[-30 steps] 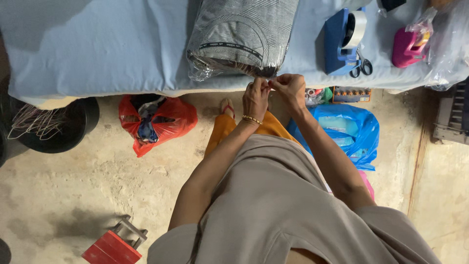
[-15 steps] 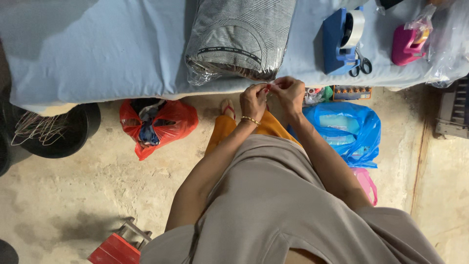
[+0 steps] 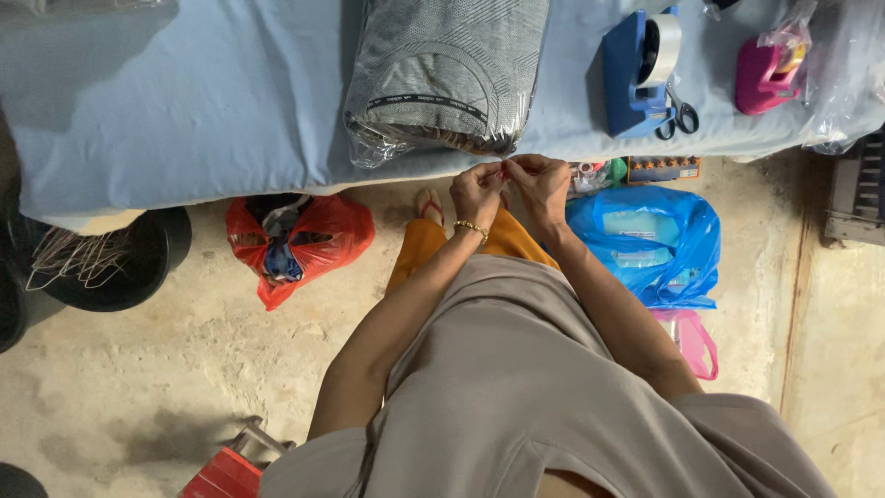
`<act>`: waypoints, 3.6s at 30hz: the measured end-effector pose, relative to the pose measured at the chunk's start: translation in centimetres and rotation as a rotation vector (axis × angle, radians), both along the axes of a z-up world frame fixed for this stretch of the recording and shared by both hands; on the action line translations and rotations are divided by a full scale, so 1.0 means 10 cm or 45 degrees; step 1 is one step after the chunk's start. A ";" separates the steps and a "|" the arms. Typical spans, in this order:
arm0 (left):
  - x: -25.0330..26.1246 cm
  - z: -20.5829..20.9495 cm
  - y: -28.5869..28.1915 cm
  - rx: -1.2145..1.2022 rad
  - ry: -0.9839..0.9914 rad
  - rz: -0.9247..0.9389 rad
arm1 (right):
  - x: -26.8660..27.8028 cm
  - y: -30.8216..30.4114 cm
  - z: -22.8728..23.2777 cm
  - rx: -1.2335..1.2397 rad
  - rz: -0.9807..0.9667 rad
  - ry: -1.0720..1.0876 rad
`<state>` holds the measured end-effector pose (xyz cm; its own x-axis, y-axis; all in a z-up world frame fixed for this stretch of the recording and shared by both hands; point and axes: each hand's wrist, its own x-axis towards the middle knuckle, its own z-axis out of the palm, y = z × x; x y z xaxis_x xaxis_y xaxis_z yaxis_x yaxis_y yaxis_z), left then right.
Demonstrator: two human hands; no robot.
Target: The person packages a folded grey garment into a clear plastic sleeve by hand, using scissors and tape to seal the corners and edges of the bag.
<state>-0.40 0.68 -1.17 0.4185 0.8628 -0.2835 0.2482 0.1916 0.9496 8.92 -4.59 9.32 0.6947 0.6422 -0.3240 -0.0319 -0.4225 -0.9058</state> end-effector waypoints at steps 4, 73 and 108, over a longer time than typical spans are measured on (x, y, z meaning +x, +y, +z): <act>0.03 -0.13 -0.03 -0.147 0.031 0.043 | 0.04 0.00 -0.15 0.016 -0.027 0.147; 0.50 0.20 0.08 -0.114 -0.223 -0.456 | 1.09 -0.19 -0.58 0.373 -0.331 0.285; -0.56 -0.19 0.82 -1.673 -0.533 -0.098 | -0.35 0.03 -0.73 0.777 -0.872 1.498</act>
